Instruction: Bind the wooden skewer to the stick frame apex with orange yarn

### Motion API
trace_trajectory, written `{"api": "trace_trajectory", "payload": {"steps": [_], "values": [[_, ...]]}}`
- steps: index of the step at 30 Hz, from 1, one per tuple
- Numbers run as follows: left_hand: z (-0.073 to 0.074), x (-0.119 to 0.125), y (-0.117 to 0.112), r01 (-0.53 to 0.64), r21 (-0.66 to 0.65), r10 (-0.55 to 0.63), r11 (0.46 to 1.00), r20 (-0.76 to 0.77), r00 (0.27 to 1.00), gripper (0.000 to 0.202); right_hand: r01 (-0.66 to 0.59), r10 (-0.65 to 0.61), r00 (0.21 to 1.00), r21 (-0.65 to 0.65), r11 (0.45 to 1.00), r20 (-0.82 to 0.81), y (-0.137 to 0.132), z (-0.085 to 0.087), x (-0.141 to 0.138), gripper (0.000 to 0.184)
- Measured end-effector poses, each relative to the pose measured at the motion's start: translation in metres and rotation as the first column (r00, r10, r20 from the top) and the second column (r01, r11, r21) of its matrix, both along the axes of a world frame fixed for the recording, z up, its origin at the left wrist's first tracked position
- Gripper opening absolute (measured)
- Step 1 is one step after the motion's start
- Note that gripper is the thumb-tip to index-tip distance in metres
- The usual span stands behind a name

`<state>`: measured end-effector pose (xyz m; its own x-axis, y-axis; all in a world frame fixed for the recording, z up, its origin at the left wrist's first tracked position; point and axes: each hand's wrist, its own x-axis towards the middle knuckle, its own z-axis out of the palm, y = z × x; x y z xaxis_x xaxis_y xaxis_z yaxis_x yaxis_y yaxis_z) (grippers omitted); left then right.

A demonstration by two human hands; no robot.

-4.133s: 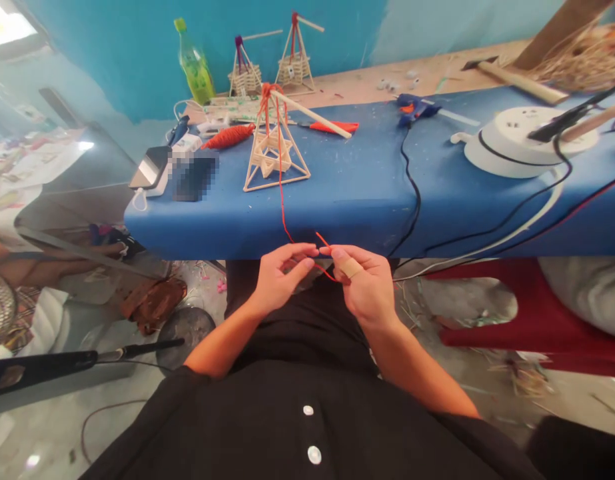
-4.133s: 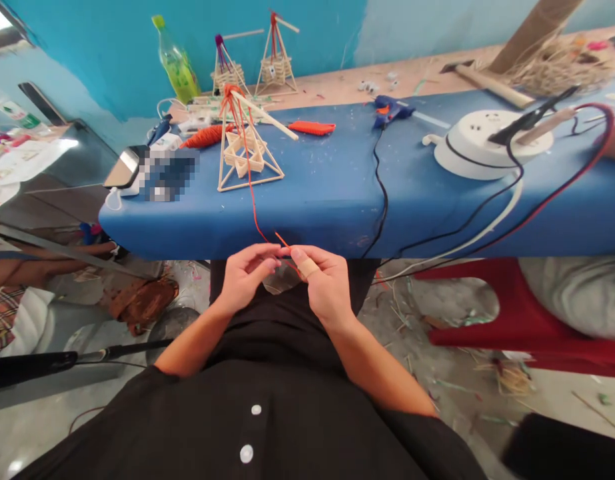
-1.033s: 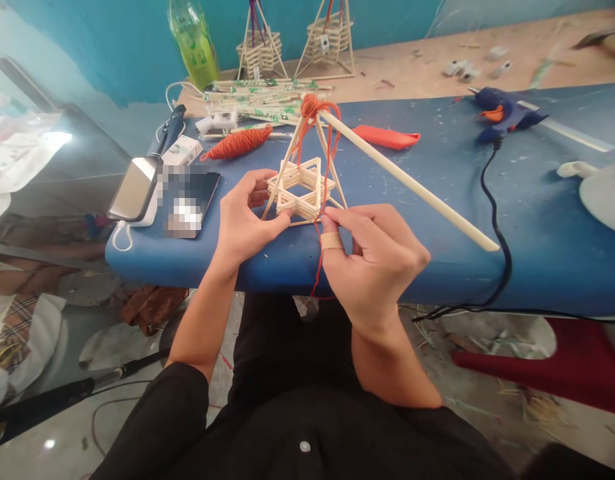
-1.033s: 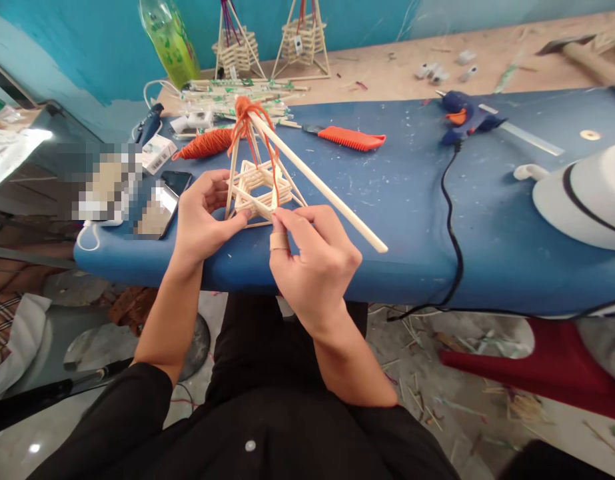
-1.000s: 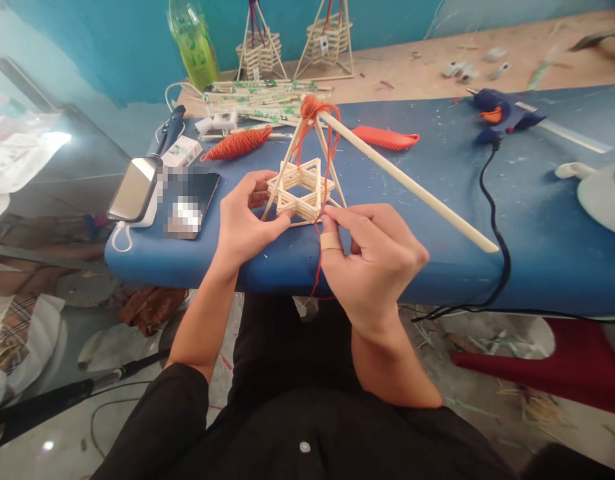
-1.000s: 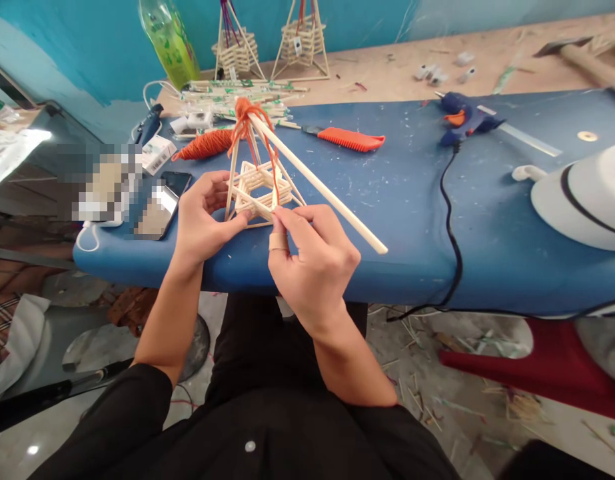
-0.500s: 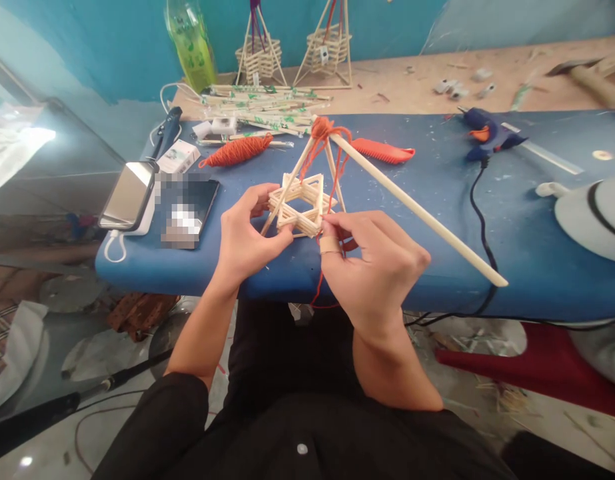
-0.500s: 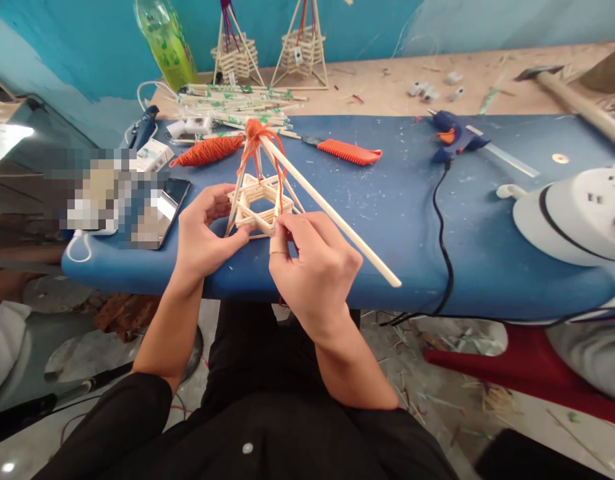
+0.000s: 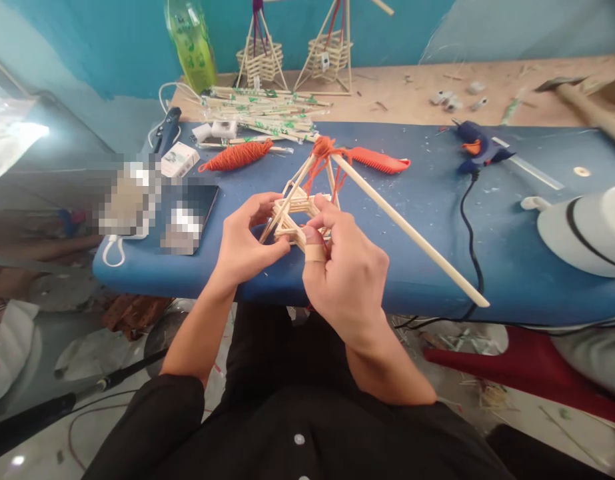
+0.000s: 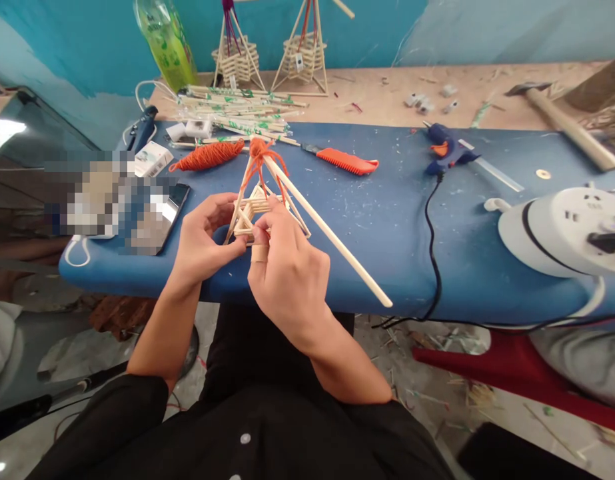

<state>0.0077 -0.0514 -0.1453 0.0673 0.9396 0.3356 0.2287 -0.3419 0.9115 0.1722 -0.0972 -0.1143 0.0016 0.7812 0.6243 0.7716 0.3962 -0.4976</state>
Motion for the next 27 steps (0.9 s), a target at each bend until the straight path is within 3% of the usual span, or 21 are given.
{"api": "trace_trajectory", "payload": {"steps": [7, 15, 19, 24, 27], "values": [[-0.002, 0.001, 0.004, 0.002, -0.011, -0.002, 1.000, -0.002, 1.000, 0.057, 0.004, 0.019, 0.995, -0.225, 0.974, 0.102, 0.016, 0.004, -0.002, 0.028], [-0.004, 0.004, 0.011, -0.041, -0.026, 0.041, 0.999, -0.011, 0.999, 0.060, -0.068, 0.098, 0.992, -0.304, 0.950, 0.085, 0.027, 0.010, -0.005, 0.036], [-0.007, 0.003, 0.014, -0.083, -0.033, 0.081, 0.996, -0.043, 0.996, 0.063, -0.070, 0.093, 0.992, -0.253, 0.965, 0.080, 0.022, 0.007, 0.002, 0.026], [-0.008, 0.003, 0.012, -0.139, -0.015, 0.137, 0.990, -0.085, 0.987, 0.064, -0.009, 0.009, 1.000, -0.029, 1.000, 0.001, 0.001, -0.003, 0.016, 0.014], [-0.009, 0.004, 0.012, -0.149, -0.009, 0.147, 0.989, -0.099, 0.984, 0.064, 0.028, -0.028, 0.999, 0.009, 1.000, -0.018, -0.005, -0.011, 0.026, 0.013]]}}
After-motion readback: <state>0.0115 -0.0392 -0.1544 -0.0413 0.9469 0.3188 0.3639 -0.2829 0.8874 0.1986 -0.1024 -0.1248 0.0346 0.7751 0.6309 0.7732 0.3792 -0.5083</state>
